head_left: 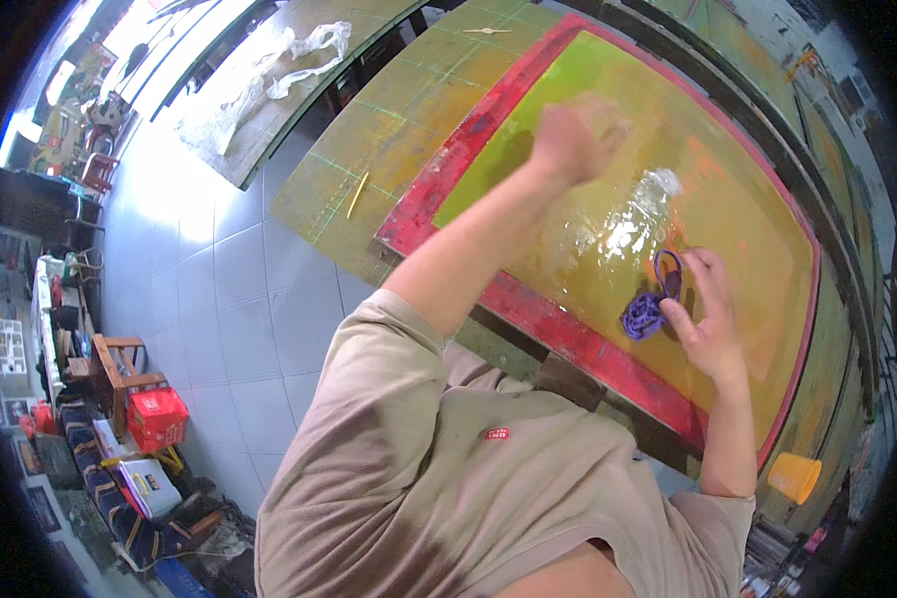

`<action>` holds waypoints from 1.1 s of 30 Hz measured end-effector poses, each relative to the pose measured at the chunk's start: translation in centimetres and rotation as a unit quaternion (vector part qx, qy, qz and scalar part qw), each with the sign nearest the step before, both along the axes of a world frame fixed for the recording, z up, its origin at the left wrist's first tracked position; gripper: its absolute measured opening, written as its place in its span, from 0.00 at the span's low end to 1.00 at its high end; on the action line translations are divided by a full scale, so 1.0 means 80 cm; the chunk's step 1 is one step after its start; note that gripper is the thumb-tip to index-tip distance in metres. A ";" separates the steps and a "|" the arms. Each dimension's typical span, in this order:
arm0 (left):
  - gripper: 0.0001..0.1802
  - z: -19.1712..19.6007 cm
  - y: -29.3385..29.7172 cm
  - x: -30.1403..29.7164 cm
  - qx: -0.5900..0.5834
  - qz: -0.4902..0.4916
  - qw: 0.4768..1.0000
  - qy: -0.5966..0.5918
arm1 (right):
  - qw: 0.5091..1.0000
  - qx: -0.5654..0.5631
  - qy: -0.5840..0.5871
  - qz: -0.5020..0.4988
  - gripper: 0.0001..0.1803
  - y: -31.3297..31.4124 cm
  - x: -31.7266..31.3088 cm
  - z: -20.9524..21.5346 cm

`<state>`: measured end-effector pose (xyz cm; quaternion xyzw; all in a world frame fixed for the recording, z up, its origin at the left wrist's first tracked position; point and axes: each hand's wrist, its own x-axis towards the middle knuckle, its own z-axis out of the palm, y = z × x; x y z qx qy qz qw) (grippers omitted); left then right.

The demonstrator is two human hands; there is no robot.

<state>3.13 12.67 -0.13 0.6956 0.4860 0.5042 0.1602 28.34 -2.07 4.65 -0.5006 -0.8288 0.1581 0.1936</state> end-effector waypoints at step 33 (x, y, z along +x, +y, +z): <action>0.35 -0.019 -0.136 -0.188 -0.170 0.013 0.969 0.177 | 0.964 0.210 -0.123 -0.104 0.11 0.259 -0.153 -0.073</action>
